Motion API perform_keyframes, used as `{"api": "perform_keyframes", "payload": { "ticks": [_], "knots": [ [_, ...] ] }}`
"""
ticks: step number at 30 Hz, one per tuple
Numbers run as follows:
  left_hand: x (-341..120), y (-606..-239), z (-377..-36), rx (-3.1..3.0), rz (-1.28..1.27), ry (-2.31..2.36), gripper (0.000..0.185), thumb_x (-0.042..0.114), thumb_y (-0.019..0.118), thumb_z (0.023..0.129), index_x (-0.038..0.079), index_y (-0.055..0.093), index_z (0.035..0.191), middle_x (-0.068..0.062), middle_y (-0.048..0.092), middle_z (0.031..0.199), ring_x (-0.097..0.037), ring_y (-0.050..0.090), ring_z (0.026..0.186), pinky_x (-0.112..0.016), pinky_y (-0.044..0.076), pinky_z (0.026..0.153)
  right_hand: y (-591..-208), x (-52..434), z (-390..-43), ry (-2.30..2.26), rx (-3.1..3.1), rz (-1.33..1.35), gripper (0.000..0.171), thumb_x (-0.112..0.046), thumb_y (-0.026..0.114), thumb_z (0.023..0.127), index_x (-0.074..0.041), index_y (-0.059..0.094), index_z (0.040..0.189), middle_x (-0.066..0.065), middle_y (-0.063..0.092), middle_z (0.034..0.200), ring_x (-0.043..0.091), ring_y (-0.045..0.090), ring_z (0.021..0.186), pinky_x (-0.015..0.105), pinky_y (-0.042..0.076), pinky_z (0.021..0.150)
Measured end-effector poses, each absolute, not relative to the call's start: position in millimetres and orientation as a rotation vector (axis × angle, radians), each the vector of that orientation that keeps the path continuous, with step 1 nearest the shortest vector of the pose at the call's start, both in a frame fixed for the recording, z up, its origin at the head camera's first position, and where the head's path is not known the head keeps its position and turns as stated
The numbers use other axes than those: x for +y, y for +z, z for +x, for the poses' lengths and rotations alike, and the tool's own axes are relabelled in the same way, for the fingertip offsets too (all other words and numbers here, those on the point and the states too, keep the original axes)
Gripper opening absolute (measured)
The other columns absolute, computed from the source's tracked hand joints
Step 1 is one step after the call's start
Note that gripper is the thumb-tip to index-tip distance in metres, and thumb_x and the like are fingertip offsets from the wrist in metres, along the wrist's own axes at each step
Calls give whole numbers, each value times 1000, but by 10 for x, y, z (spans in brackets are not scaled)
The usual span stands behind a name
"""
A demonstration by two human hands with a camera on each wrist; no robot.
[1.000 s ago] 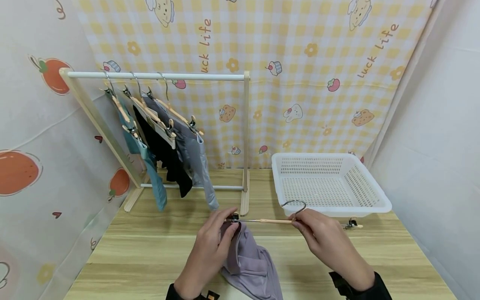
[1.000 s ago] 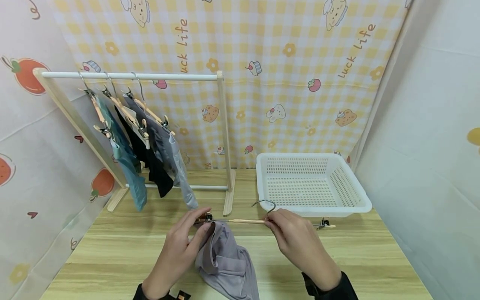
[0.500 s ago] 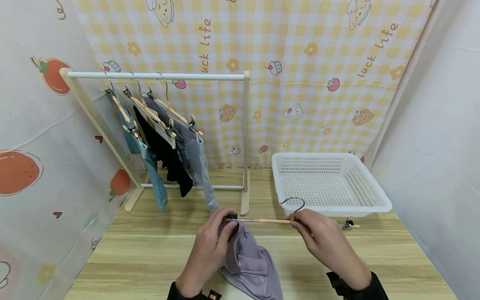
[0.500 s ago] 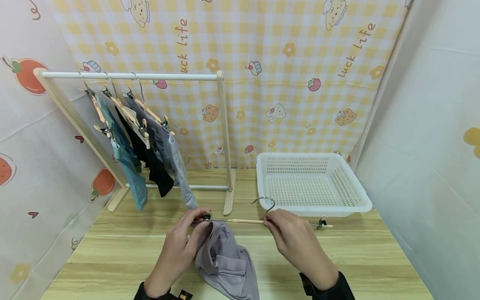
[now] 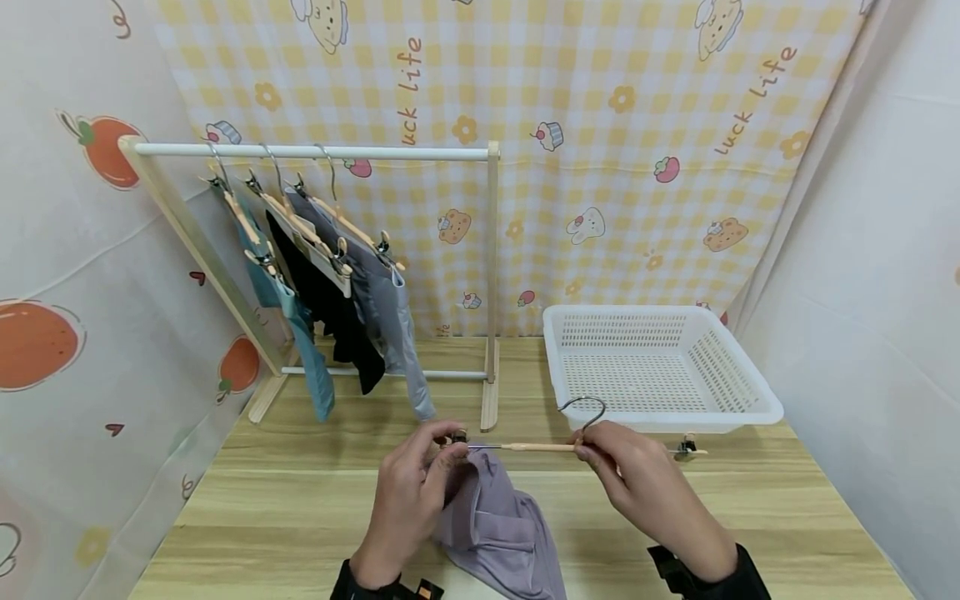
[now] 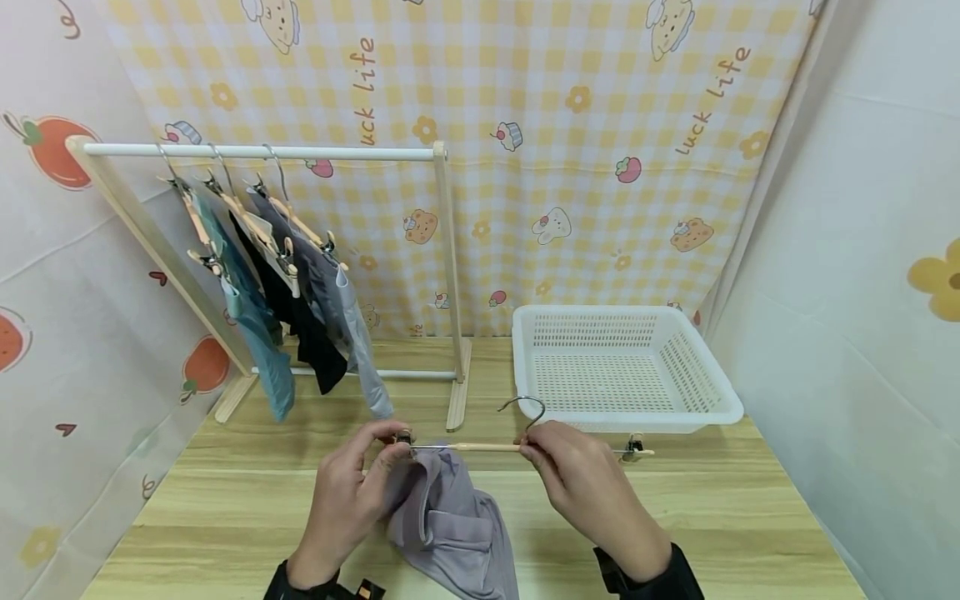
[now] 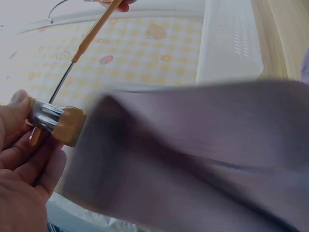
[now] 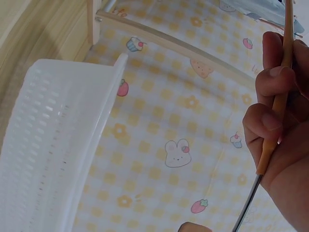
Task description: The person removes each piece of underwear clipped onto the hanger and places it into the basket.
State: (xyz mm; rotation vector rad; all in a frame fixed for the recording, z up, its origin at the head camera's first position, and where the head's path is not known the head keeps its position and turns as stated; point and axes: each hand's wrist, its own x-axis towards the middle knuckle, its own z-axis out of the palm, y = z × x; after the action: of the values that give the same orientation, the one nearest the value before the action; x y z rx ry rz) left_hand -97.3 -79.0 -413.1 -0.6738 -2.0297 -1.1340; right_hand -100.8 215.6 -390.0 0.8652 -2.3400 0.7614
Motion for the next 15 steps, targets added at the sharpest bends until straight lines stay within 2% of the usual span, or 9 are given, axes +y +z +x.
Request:
{"api": "perform_keyframes", "payload": {
  "ticks": [5, 11, 15],
  "knots": [
    [-797, -4115, -1000, -1961, -692, -1128, 16, 1, 73, 97, 4, 74, 113, -3, 79, 99, -17, 73, 88, -20, 59, 77, -3886, 2131, -1008, 761, -2334, 866, 27, 5, 81, 90, -19, 75, 102, -14, 69, 91, -8, 45, 71, 8, 38, 60],
    [-795, -4108, -999, -1962, -685, -1127, 20, -2, 75, 94, 5, 74, 113, -2, 78, 98, -17, 72, 87, -22, 59, 77, -3879, 2131, -1003, 766, -2338, 865, 28, 5, 81, 90, -20, 75, 103, -13, 71, 92, -8, 45, 71, 8, 38, 59],
    [-792, -4116, -1007, -1960, -697, -1125, 15, 3, 73, 98, 5, 74, 113, -3, 78, 100, -17, 72, 87, -23, 60, 77, -3875, 2141, -998, 774, -2341, 866, 29, 5, 80, 91, -20, 75, 104, -12, 72, 93, -9, 46, 71, 8, 38, 59]
  ]
}}
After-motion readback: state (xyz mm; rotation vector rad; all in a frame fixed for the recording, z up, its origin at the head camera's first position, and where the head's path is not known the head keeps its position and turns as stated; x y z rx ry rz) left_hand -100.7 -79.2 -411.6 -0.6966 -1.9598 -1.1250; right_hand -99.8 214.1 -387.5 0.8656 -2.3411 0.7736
